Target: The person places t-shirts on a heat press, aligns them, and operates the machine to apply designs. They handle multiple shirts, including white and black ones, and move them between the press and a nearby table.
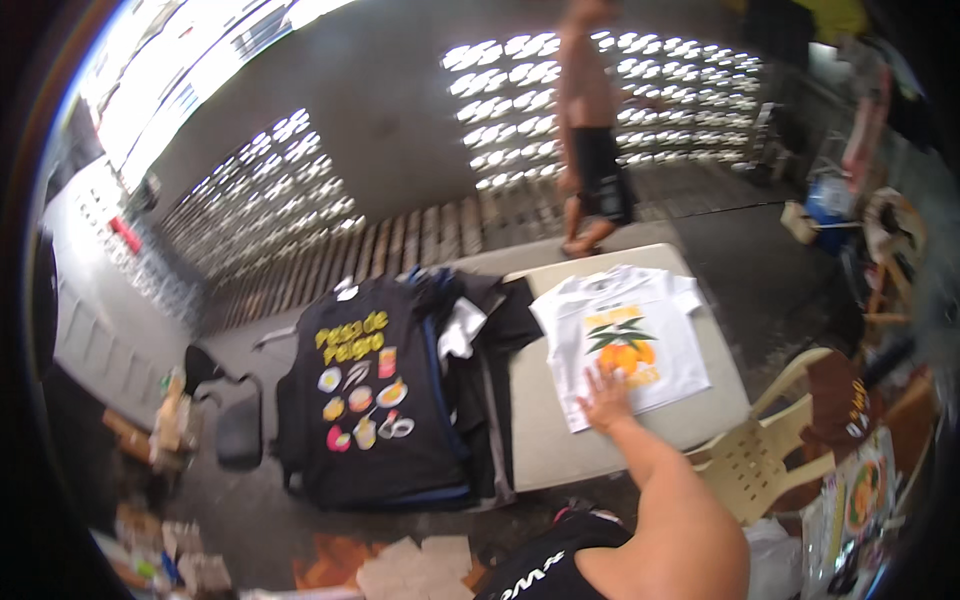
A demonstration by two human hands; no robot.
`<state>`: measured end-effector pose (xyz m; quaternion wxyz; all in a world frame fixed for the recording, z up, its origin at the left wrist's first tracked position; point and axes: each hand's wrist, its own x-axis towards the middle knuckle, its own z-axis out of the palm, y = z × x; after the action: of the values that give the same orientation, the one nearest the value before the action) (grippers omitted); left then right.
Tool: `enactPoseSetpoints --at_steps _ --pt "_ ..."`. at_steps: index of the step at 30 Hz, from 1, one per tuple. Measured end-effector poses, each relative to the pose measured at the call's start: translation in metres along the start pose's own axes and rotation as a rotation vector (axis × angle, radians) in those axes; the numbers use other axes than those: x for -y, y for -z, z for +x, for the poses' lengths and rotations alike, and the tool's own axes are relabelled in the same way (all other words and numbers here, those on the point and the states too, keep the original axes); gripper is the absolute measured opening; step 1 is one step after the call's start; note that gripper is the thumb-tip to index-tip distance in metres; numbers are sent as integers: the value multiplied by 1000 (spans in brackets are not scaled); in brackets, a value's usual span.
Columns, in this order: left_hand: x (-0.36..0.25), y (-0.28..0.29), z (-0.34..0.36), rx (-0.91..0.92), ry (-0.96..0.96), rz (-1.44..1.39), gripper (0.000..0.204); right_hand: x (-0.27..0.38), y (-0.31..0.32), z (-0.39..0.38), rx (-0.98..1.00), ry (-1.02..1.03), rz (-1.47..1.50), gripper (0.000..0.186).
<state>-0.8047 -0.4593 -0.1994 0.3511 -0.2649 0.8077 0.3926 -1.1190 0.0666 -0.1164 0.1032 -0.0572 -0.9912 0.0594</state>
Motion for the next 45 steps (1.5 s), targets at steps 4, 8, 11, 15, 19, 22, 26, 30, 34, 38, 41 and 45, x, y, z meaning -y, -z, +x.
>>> enactPoseSetpoints --at_steps 4,8,11,15,19,22,26,30,34,38,41,45 --pt "-10 -77 -39 -135 -12 -246 28 -31 -22 -13 92 -66 -8 70" --pt "-57 -99 -96 -613 -142 -1167 29 -65 -65 3 17 53 -384 62" --pt "-9 -136 -177 -930 -254 -1573 18 26 -75 47 -73 473 -221 59" --pt "30 -197 -301 -1742 -222 -2234 21 153 -87 32 113 811 19 53" --pt "26 -293 -373 -2312 -476 -2466 31 250 -97 -46 518 1121 36 50" --pt "20 -356 -397 -2532 -790 -2538 37 305 -94 -138 874 1327 -73 48" --pt "24 -390 -403 -2681 -892 -2686 42 347 -69 -282 1139 1703 -332 46" --pt "19 -416 -406 -2649 -955 -2751 44 373 15 -476 1208 2353 -436 46" --pt "0 -418 -412 -2833 -1191 -2609 44 362 258 -673 1117 2962 270 28" --pt "-18 -425 -422 -3211 -1288 -2266 49 305 423 -770 1135 3299 1635 11" --pt "-34 -413 -415 -3464 -1436 -2006 54 266 480 -817 945 3348 2204 18" --pt "-39 -394 -437 -3646 -1442 -1496 64 245 472 -873 789 3511 1972 24"
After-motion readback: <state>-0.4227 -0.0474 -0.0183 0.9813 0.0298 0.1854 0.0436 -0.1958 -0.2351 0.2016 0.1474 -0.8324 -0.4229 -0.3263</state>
